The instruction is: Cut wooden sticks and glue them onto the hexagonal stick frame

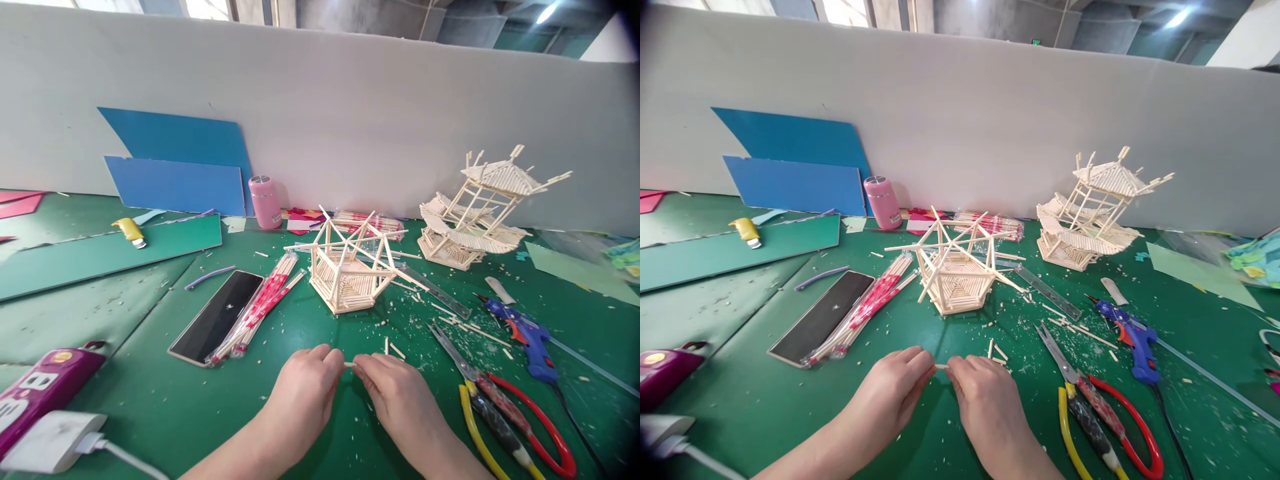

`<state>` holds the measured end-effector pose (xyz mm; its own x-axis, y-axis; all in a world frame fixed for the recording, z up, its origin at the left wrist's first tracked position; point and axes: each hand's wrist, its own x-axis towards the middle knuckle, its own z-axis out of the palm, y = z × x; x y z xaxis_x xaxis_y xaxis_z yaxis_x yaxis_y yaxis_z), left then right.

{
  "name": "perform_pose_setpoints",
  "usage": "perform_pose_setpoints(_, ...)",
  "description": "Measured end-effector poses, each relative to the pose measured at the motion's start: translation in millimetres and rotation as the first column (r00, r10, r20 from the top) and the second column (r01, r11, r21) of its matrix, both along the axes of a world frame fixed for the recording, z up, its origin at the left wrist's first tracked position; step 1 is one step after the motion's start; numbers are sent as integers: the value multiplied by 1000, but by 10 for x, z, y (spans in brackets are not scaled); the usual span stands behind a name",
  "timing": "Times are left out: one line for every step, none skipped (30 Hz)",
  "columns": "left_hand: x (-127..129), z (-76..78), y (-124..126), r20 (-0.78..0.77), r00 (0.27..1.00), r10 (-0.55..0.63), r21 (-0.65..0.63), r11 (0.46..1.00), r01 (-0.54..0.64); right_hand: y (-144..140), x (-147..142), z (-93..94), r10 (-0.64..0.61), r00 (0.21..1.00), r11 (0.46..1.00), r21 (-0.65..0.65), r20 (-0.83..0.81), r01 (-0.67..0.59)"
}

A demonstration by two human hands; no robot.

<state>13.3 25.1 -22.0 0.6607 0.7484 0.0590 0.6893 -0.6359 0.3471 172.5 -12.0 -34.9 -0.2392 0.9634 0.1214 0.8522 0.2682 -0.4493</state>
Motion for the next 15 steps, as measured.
perform_pose_setpoints(3,-10,-2,-4,1000,5,1,1000,-5,0,-4,-7,-1,1000,1000,-3,-2,1)
perform_pose_setpoints(7,-20,-4,-9,1000,10,2,1000,-10,-1,-10,-15,-3,1000,1000,-4,-4,3)
perform_pose_setpoints(13,-30,-6,-15,1000,17,4,1000,-17,-1,-17,-24,-6,1000,1000,-3,-4,6)
perform_pose_setpoints(21,-39,-6,-19,1000,22,4,1000,-22,-2,-25,-33,-11,1000,1000,-4,-5,11)
perform_pose_setpoints(30,-47,-4,-22,999,28,5,1000,-27,-2,-33,-41,-15,1000,1000,-6,-6,15)
perform_pose_setpoints(37,-51,0,-23,999,30,3,1000,-30,-1,-39,-47,-18,1000,1000,-9,-8,18)
perform_pose_setpoints(42,-53,6,-22,999,27,-1,1000,-27,1,-40,-49,-18,1000,1000,-14,-11,18)
perform_pose_setpoints(43,-50,14,-17,1000,17,-8,1000,-17,2,-37,-47,-13,1000,1000,-21,-15,13)
perform_pose_setpoints(38,-42,24,-10,1000,0,-17,1000,0,3,-26,-39,-6,1000,1000,-28,-18,5)
perform_pose_setpoints(26,-28,34,-1,1000,-24,-28,999,24,3,-9,-24,6,1000,999,-34,-21,-7)
perform_pose_setpoints(9,-8,45,8,999,-54,-39,998,54,0,16,2,21,1000,999,-43,-21,-21)
perform_pose_setpoints(-14,17,55,18,996,-93,-53,994,94,-6,46,39,41,999,997,-60,-20,-42)
perform_pose_setpoints(-40,45,65,30,989,-142,-73,987,143,-15,79,88,67,997,994,-86,-24,-69)
perform_pose_setpoints(-68,74,76,46,980,-193,-93,976,197,-26,114,149,93,995,988,-120,-38,-97)
perform_pose_setpoints(-95,99,88,64,968,-243,-113,962,249,-39,146,220,115,991,979,-161,-69,-125)
